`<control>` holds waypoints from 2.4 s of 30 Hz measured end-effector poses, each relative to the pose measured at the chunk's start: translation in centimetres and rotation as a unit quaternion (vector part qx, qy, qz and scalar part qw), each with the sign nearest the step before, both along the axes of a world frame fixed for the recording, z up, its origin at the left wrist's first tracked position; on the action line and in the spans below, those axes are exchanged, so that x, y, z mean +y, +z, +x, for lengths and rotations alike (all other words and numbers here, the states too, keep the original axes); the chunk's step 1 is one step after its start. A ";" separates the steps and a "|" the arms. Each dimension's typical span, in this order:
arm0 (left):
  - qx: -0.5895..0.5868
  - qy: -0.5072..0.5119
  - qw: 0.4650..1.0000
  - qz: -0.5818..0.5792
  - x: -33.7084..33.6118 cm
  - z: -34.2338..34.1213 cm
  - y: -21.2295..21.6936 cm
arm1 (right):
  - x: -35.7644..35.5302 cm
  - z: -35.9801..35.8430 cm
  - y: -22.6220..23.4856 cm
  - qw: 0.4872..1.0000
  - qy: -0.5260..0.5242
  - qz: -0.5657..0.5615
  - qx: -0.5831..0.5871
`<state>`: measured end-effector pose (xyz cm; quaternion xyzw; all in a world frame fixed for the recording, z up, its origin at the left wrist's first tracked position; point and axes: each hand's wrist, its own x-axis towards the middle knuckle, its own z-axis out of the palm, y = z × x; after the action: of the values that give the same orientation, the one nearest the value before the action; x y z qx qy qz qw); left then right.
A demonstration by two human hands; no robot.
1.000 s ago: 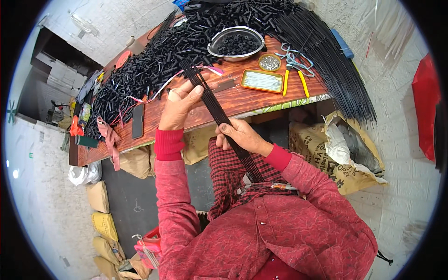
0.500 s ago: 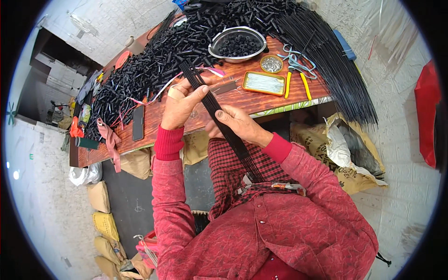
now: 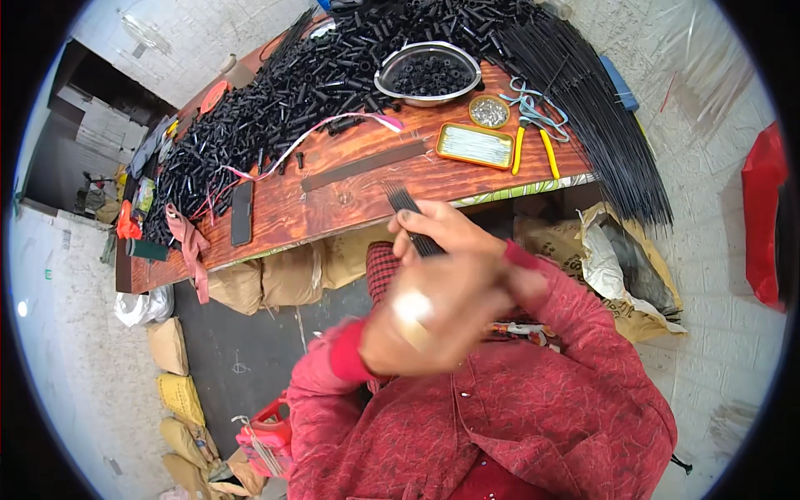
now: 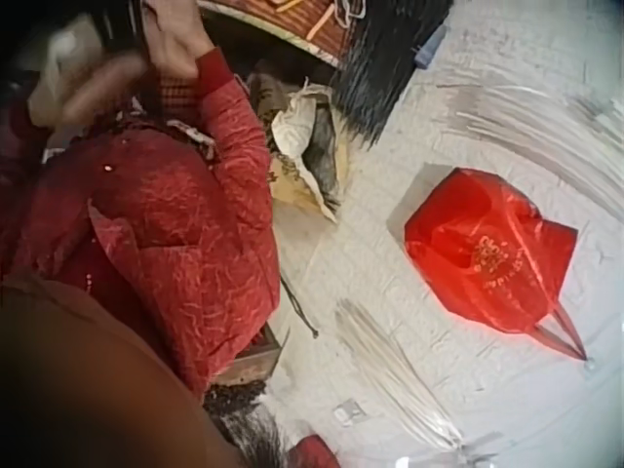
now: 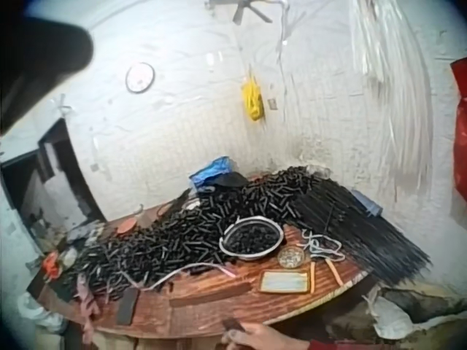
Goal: Bundling black plastic wire components and trimming the ends using cutters at a workbench.
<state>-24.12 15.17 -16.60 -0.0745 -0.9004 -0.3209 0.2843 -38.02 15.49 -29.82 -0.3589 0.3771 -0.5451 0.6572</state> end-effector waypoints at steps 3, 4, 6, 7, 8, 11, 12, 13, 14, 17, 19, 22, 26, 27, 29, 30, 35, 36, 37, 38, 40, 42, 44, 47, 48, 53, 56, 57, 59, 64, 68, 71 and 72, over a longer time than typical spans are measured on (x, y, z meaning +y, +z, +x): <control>-0.037 -0.214 0.943 0.252 4.9 -1.5 -1.3 | 2.7 0.7 -1.6 0.996 -0.019 0.070 -0.057; -0.051 -0.282 0.922 0.259 5.7 -1.6 -2.0 | 3.4 0.8 -1.7 0.995 -0.030 0.081 -0.049; -0.057 -0.402 0.866 0.291 6.4 -2.4 -3.2 | 4.7 0.6 -1.7 0.994 -0.046 0.083 -0.054; -0.058 -0.405 0.864 0.295 6.2 -2.5 -3.7 | 5.2 0.5 -1.6 0.993 -0.058 0.080 -0.059; -0.087 -0.432 0.847 0.299 5.5 -2.6 -3.7 | 5.5 0.4 -1.4 0.993 -0.061 0.085 -0.061; -0.165 -0.449 0.817 0.323 2.9 -1.7 -4.8 | 5.9 0.3 -0.5 0.994 -0.093 0.031 -0.042; -0.167 -0.423 0.824 0.339 1.8 -1.3 -5.2 | 6.2 -0.1 -0.2 0.993 -0.102 0.035 -0.042; -0.217 -0.391 0.822 0.353 0.4 -0.4 -6.3 | 6.5 -0.5 0.1 0.993 -0.110 0.032 -0.040; -0.266 -0.357 0.818 0.365 -1.1 0.9 -7.3 | 6.7 -0.8 0.2 0.992 -0.117 0.029 -0.038; -0.325 -0.013 0.778 0.537 -3.9 5.2 -9.6 | 7.0 -1.1 0.2 0.990 -0.129 0.029 -0.057; -0.215 0.144 0.726 0.637 -5.6 9.1 -15.7 | 7.0 -1.6 0.1 0.989 -0.131 0.033 -0.057; -0.105 0.328 0.551 0.760 -5.2 18.5 -27.0 | 7.1 -2.4 -0.2 0.988 -0.136 0.035 -0.056; -0.075 0.373 0.499 0.779 -0.4 28.4 -38.3 | 6.8 -3.3 -0.3 0.987 -0.127 0.067 -0.072; -0.064 0.379 0.492 0.781 0.2 29.2 -39.6 | 6.7 -3.5 -0.1 0.986 -0.128 0.081 -0.071; -0.043 0.391 0.475 0.787 2.0 30.6 -41.5 | 6.6 -3.8 -0.3 0.985 -0.132 0.096 -0.062; -0.033 0.397 0.467 0.790 3.0 31.0 -42.2 | 6.7 -4.0 -0.3 0.985 -0.125 0.100 -0.059; 0.023 0.416 0.436 0.798 6.0 31.4 -44.5 | 7.3 -4.6 0.3 0.979 -0.154 0.130 -0.024; 0.035 0.417 0.433 0.799 6.1 31.0 -44.8 | 7.3 -4.6 0.4 0.977 -0.165 0.131 -0.012; 0.046 0.417 0.430 0.799 6.1 30.6 -45.2 | 7.5 -4.5 0.2 0.977 -0.166 0.136 -0.016; 0.058 0.419 0.428 0.799 6.0 30.3 -45.5 | 7.7 -4.3 -0.1 0.976 -0.167 0.136 -0.026; 0.081 0.423 0.422 0.798 5.8 29.6 -46.0 | 7.3 -4.3 -0.4 0.978 -0.164 0.130 -0.013; 0.100 0.429 0.413 0.797 6.1 29.3 -46.3 | 7.1 -4.2 -0.2 0.979 -0.153 0.131 -0.013; 0.119 0.436 0.404 0.795 6.3 29.0 -46.5 | 6.6 -4.2 0.0 0.981 -0.140 0.130 -0.014; 0.151 0.446 0.391 0.791 6.1 28.1 -47.0 | 5.9 -4.6 0.2 0.981 -0.114 0.153 -0.015; 0.163 0.449 0.387 0.789 6.0 27.6 -47.2 | 5.7 -4.8 0.2 0.983 -0.109 0.151 -0.013; 0.203 0.463 0.375 0.777 1.9 26.5 -48.1 | 3.6 -5.4 -0.5 0.980 -0.088 0.178 -0.026; 0.214 0.468 0.368 0.775 -1.6 26.0 -49.0 | 1.8 -5.8 -0.6 0.978 -0.075 0.196 -0.020; 0.217 0.468 0.365 0.775 -2.9 25.8 -49.3 | 1.3 -5.9 -0.6 0.976 -0.079 0.203 -0.023; 0.222 0.471 0.359 0.775 -5.4 25.9 -49.7 | -0.1 -6.0 -0.7 0.972 -0.091 0.216 -0.032; 0.244 0.486 0.336 0.769 -8.2 27.9 -49.5 | -3.6 -5.9 0.9 0.975 -0.070 0.211 -0.010; 0.281 0.498 0.313 0.758 -7.1 27.6 -49.8 | -4.7 -5.1 0.9 0.985 0.006 0.172 -0.027; 0.303 0.513 0.302 0.744 -4.7 28.4 -50.1 | -4.0 -4.9 -0.3 0.984 0.026 0.171 -0.037; 0.306 0.519 0.298 0.740 -3.5 29.0 -50.0 | -3.5 -4.9 -0.5 0.984 0.027 0.172 -0.042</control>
<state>4.91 11.66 -66.62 0.5576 0.0170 -0.5915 0.5821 -42.87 11.97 -30.35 -0.2273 0.4269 -0.4689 0.7391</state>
